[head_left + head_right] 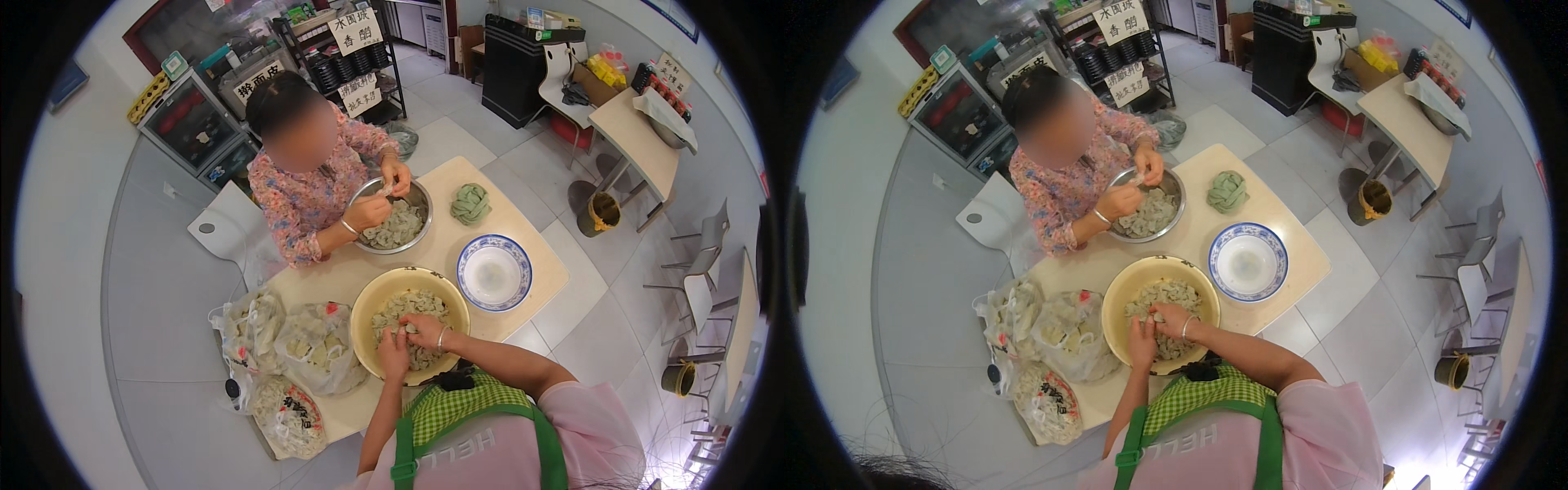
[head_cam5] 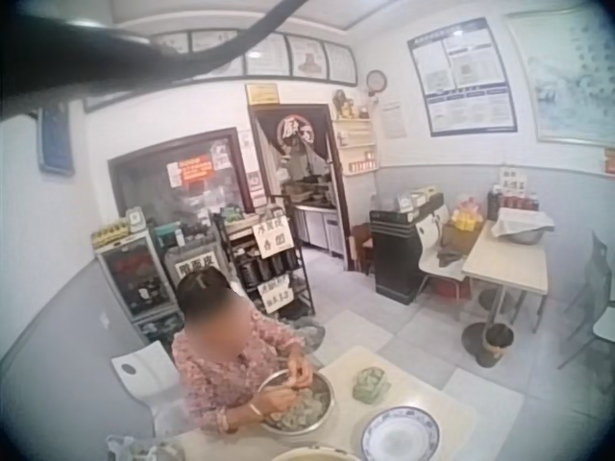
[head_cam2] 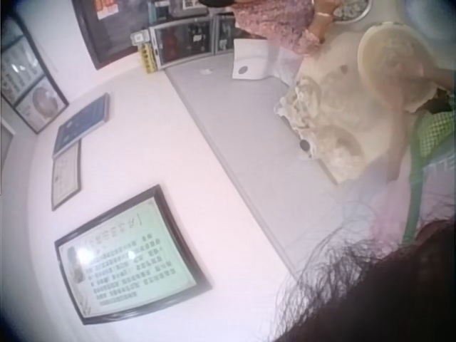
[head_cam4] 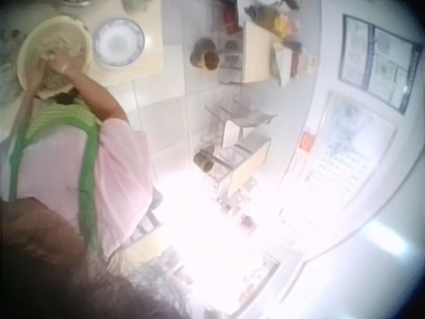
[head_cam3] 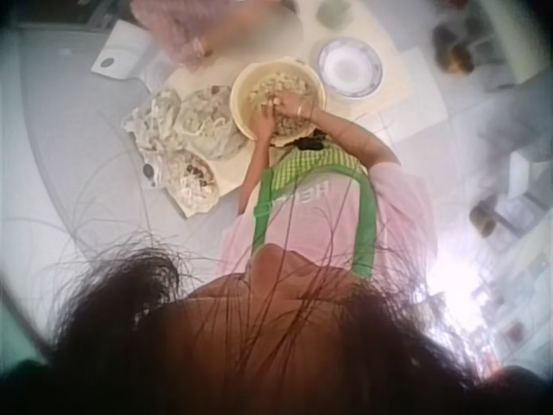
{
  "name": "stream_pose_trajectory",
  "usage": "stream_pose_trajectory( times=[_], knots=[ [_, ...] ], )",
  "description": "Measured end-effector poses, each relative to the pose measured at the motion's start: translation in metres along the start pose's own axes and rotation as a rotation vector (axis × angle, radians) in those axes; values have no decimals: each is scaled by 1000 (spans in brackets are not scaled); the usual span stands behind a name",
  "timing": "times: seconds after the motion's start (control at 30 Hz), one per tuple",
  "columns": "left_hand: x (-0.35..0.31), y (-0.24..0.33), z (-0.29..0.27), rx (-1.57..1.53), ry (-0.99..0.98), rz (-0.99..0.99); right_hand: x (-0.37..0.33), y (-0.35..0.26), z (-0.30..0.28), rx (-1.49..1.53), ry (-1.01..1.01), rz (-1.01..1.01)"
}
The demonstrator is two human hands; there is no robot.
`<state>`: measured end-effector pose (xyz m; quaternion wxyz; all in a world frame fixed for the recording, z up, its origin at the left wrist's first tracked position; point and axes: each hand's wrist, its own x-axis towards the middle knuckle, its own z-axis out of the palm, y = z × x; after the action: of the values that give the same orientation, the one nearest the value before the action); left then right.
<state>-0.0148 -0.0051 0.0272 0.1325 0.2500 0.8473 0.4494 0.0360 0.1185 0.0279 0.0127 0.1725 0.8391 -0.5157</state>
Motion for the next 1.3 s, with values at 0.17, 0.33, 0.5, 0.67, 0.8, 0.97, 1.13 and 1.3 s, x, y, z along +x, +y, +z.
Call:
stream_pose_trajectory(
  times=[0.17,0.33,0.5,0.67,0.8,0.97,1.13,1.3],
  knots=[
    [-9,17,-2,-7,-71,30,14,26,-16,-127,66,187],
    [-6,-17,0,-197,-133,-139,0,-11,-28,323,-111,-292],
    [-4,0,-10,-194,-153,-146,1,-16,-24,-62,-63,-209],
    [-11,43,-12,-41,-151,36,6,17,-8,-160,185,27],
    [-3,7,2,-140,-21,-25,4,24,-12,41,130,-108],
    [-1,1,-6,-201,-87,-125,-5,-9,-26,57,-132,-327],
    [-2,3,-4,-197,-31,-166,-12,-25,-23,-94,-135,-243],
    [0,-3,-3,-129,-90,-398,-10,-26,-14,9,-6,-186]
  ],
)
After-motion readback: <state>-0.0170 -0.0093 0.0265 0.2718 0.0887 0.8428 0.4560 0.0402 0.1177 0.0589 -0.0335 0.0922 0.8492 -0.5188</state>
